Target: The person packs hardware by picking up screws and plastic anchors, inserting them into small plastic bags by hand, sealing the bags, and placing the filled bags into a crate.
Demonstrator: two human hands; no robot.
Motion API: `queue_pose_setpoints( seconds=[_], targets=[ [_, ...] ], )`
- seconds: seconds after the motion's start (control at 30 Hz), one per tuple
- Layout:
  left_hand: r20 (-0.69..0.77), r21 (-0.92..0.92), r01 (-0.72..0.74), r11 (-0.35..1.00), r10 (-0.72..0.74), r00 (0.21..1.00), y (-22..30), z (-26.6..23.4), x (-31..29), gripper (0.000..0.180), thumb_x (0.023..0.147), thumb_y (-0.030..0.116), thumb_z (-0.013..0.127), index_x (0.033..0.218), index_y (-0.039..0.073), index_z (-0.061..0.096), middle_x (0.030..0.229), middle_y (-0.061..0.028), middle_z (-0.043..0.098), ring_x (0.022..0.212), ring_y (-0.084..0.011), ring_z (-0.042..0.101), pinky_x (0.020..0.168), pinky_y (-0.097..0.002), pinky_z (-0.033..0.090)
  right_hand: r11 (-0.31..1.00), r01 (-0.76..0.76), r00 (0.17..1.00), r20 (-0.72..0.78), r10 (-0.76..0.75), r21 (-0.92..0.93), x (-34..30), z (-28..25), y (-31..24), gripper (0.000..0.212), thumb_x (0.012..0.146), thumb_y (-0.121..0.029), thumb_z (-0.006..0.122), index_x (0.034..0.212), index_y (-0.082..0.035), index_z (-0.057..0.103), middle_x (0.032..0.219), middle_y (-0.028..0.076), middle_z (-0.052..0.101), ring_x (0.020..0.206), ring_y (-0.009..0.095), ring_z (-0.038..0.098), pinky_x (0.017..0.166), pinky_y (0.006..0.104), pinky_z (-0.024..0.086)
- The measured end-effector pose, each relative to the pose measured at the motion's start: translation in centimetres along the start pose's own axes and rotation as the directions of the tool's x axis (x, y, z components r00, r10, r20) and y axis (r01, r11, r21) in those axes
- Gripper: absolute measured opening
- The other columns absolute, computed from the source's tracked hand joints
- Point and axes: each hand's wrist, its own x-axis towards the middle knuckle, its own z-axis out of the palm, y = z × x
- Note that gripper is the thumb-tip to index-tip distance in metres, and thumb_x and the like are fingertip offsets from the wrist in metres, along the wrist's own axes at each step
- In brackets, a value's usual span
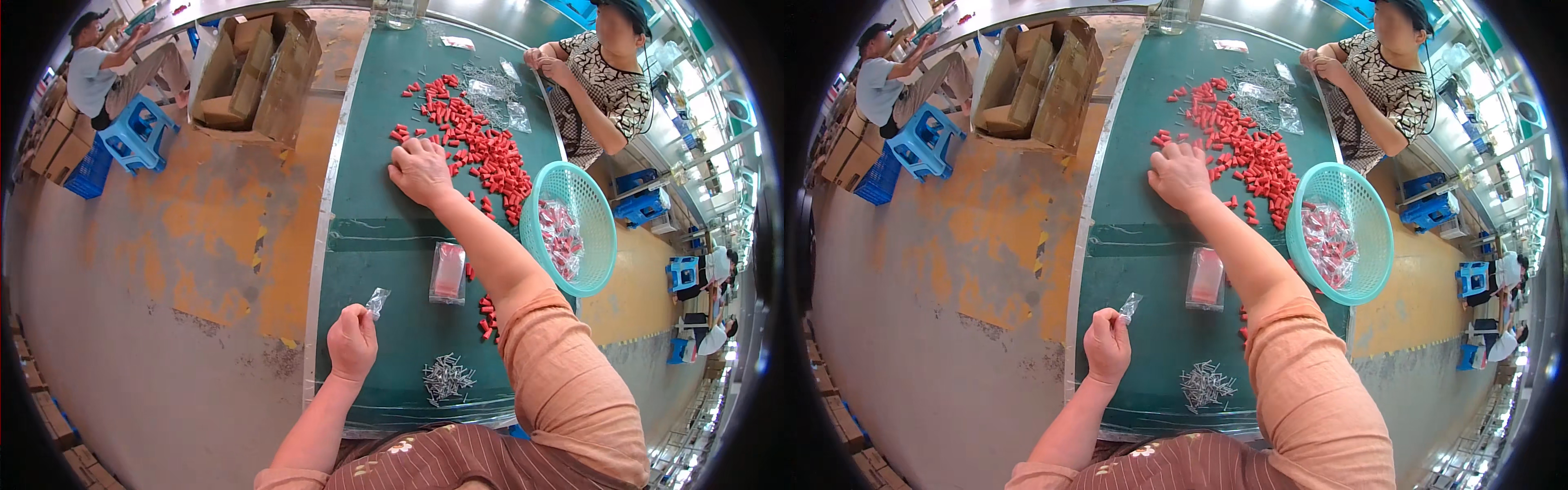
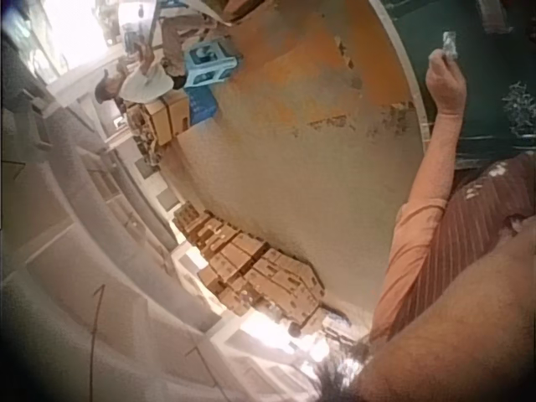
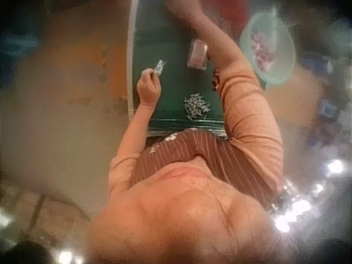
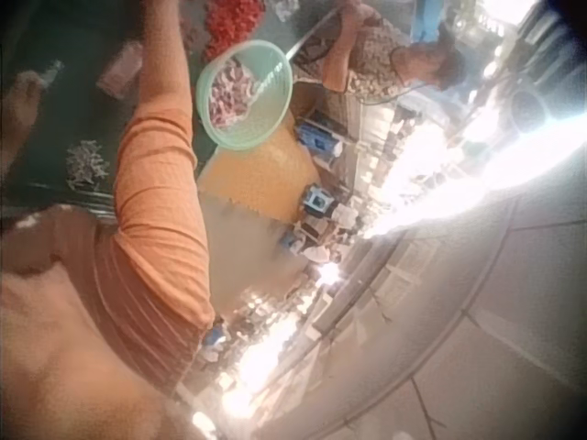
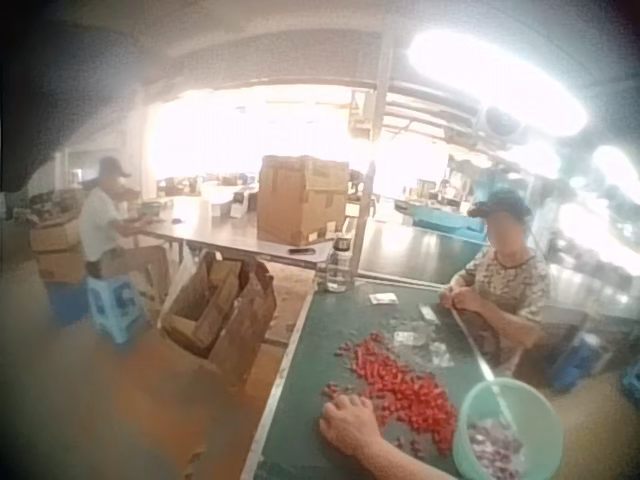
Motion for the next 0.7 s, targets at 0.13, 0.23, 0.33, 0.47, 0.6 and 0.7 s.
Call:
queue_pose_setpoints(
  seconds=[0.13, 0.23, 0.33, 0.47, 0.6, 0.7],
  targets=[
    [0.001, 0.007, -0.015, 1.0, 0.015, 1.0, 0.2, 0.1, 0.2, 0.012, 0.087, 0.004, 0.059, 0.092, 0.005, 0.048, 0.068, -0.0118, 0.055, 0.058, -0.0308, 0.057, 0.051, -0.0379, 0.043, 0.997, -0.061, 0.998, -0.007, 0.061, 0.042, -2.9, -1.8, 1.2, 0.015, 0.076, -0.025, 0.063, 0.084, -0.013, 0.06, 0.091, 0.006, 0.057, 0.092, 0.027, 0.054, 0.08, 0.0427, 0.041],
    [-0.025, 0.029, -0.039, 0.999, 0.04, 0.999, 0.0, 0.3, 0.1, 0.012, 0.087, 0.005, 0.059, 0.092, 0.005, 0.048, 0.067, -0.0115, 0.055, 0.057, -0.0307, 0.056, 0.051, -0.0381, 0.043, 0.997, -0.065, 0.998, 0.016, 0.064, 0.034, -5.6, -3.9, 1.9, 0.01, 0.075, -0.02, 0.062, 0.081, -0.012, 0.06, 0.089, 0.005, 0.057, 0.09, 0.027, 0.055, 0.076, 0.042, 0.042],
    [-0.013, 0.045, -0.038, 0.998, 0.038, 0.999, 0.0, 0.0, 0.1, 0.011, 0.089, 0.006, 0.058, 0.091, 0.005, 0.048, 0.069, -0.0122, 0.054, 0.059, -0.0314, 0.056, 0.053, -0.0383, 0.044, 0.995, -0.041, 0.997, 0.069, 0.035, 0.095, -8.4, -6.5, 1.6, 0.006, 0.074, -0.016, 0.06, 0.076, -0.01, 0.06, 0.087, 0.005, 0.057, 0.089, 0.027, 0.054, 0.077, 0.0418, 0.042],
    [-0.001, 0.052, -0.024, 0.998, 0.024, 1.0, 0.1, 0.5, -0.1, 0.01, 0.09, 0.007, 0.056, 0.092, 0.005, 0.047, 0.072, -0.013, 0.055, 0.062, -0.0323, 0.057, 0.055, -0.039, 0.044, 0.994, -0.059, 0.995, 0.09, 0.051, 0.095, -13.1, -9.4, 1.1, 0.007, 0.074, -0.015, 0.061, 0.076, -0.009, 0.059, 0.088, 0.005, 0.057, 0.09, 0.027, 0.053, 0.081, 0.0404, 0.041],
    [-0.012, 0.071, -0.033, 0.997, 0.034, 0.999, -0.2, 0.6, -0.1, 0.01, 0.09, 0.008, 0.056, 0.093, 0.005, 0.046, 0.073, -0.0134, 0.056, 0.064, -0.0336, 0.057, 0.056, -0.0402, 0.044, 0.985, -0.121, 0.982, 0.157, 0.101, 0.119, -16.9, -12.4, 0.2, 0.007, 0.075, -0.015, 0.061, 0.077, -0.009, 0.059, 0.091, 0.006, 0.057, 0.093, 0.027, 0.053, 0.083, 0.0397, 0.041],
    [-0.016, 0.071, -0.046, 0.996, 0.047, 0.999, -0.1, 0.5, 0.1, 0.01, 0.09, 0.007, 0.055, 0.093, 0.006, 0.046, 0.073, -0.0136, 0.056, 0.064, -0.0342, 0.057, 0.057, -0.041, 0.044, 0.981, -0.137, 0.976, 0.191, 0.109, 0.14, -19.5, -14.0, -0.5, 0.007, 0.077, -0.014, 0.061, 0.077, -0.008, 0.059, 0.091, 0.006, 0.057, 0.093, 0.028, 0.052, 0.083, 0.0396, 0.041]
  ],
)
